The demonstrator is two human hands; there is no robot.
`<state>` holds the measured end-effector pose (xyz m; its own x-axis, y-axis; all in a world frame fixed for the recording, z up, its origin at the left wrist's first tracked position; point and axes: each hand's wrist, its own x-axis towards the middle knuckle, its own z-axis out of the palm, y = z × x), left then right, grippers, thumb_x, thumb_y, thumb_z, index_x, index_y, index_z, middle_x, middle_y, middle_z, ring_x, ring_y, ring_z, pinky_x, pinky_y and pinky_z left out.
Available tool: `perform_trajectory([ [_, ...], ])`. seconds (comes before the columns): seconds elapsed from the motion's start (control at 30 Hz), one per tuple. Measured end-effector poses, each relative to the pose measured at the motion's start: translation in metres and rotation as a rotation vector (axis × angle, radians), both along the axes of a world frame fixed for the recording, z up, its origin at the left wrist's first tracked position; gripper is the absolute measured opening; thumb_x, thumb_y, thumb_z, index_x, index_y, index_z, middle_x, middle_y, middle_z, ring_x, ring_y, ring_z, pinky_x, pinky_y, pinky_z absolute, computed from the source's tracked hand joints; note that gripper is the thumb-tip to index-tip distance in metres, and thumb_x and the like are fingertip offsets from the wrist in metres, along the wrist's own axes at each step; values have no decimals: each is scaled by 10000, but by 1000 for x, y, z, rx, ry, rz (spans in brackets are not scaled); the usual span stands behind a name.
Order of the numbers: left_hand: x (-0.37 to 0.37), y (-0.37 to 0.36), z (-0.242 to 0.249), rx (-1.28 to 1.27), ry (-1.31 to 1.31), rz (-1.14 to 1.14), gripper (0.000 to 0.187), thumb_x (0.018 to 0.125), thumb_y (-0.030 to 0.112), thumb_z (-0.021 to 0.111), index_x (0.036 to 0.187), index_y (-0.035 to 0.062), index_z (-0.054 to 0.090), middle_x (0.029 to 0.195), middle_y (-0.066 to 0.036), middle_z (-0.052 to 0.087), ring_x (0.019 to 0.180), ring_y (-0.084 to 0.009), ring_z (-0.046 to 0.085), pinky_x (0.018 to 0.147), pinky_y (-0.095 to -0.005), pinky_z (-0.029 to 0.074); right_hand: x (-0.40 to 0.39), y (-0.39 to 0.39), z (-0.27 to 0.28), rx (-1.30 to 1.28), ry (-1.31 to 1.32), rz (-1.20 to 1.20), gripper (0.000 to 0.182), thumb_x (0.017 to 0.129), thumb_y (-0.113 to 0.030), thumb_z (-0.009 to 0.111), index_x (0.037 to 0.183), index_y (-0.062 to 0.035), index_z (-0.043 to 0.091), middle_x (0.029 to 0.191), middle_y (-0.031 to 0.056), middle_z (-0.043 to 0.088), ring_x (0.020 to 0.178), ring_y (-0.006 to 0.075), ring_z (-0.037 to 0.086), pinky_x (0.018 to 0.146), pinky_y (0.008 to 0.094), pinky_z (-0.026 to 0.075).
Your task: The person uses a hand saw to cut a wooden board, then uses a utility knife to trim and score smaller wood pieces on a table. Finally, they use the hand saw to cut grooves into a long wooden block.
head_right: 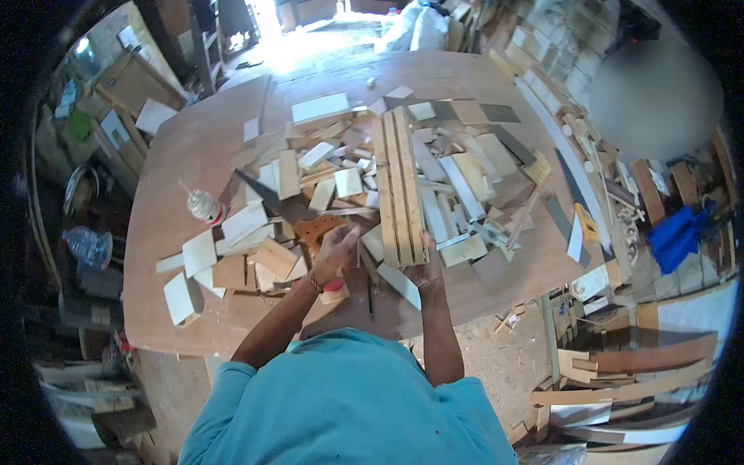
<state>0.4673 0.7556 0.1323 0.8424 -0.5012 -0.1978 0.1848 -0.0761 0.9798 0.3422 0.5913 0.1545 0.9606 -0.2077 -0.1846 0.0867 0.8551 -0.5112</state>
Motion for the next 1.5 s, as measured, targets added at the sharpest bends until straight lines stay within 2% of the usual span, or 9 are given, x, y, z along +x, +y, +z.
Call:
perform_trajectory([
  [0.13, -5, 24, 54, -159, 224, -11, 437, 856, 294, 554, 1166, -1, 463, 971, -11, 552, 868, -85, 505, 753, -245, 417, 14, 40, 5, 130, 47, -10, 666, 793, -558, 437, 1227, -54, 405, 1086, 148, 545, 890, 314, 587, 667, 446, 525],
  [0.27, 0, 46, 48, -255, 392, -128, 385, 850, 275, 563, 1135, 30, 480, 934, -21, 573, 863, -97, 545, 746, -250, 435, 15, 66, 17, -266, -126, 178, 796, 766, -618, 423, 1253, 7, 350, 1104, 199, 511, 893, 329, 574, 662, 443, 526],
  [0.4, -13, 51, 57, -366, 386, 35, 199, 832, 144, 581, 992, 31, 543, 852, -18, 596, 683, -73, 551, 552, -202, 432, 21, 72, -16, 30, -122, 257, 785, 767, -603, 434, 1267, -5, 340, 1113, 208, 503, 943, 352, 546, 695, 465, 513],
  [0.5, -10, 60, 50, -350, 317, 56, 185, 815, 125, 593, 965, 25, 552, 864, -35, 603, 703, -91, 572, 585, -241, 466, 22, 76, -24, 61, -113, 294, 773, 779, -597, 422, 1283, -19, 327, 1172, 191, 482, 1019, 339, 518, 788, 465, 479],
  [0.6, -8, 70, 41, -322, 336, 69, 214, 795, 124, 611, 982, 40, 547, 914, -41, 595, 811, -141, 580, 739, -295, 472, 18, 82, -3, -73, -133, 270, 612, 871, -478, 388, 1264, -12, 342, 1166, 145, 502, 1018, 243, 541, 832, 381, 475],
  [0.73, -9, 87, 27, -223, 263, 133, 201, 788, 99, 598, 970, 31, 549, 883, -40, 588, 779, -130, 571, 722, -282, 473, 23, 80, 6, -110, 87, 267, 484, 898, -368, 424, 1220, -7, 406, 1123, 102, 530, 973, 174, 558, 775, 300, 478],
  [0.83, -20, 103, 23, -238, 268, 146, 185, 783, 57, 562, 957, -1, 543, 840, -48, 571, 724, -115, 555, 656, -241, 468, 33, 89, 2, -472, 140, 295, 321, 864, -223, 540, 1102, -9, 517, 928, 23, 588, 833, 88, 562, 717, 234, 456],
  [1.37, -77, 227, 8, -246, 288, 519, 231, 773, 82, 576, 970, -23, 520, 881, -99, 587, 810, -175, 585, 736, -318, 502, 56, 199, -39, -535, 35, 688, 298, 833, -187, 578, 1047, 18, 540, 919, 18, 566, 857, 104, 506, 773, 249, 396],
  [1.5, -91, 258, -2, -237, 346, 635, 203, 771, 50, 548, 964, -3, 517, 868, -80, 588, 780, -182, 591, 719, -320, 509, 66, 225, -34, -853, 54, 793, 272, 838, -192, 563, 1014, 15, 550, 887, 21, 564, 813, 102, 486, 742, 261, 392],
])
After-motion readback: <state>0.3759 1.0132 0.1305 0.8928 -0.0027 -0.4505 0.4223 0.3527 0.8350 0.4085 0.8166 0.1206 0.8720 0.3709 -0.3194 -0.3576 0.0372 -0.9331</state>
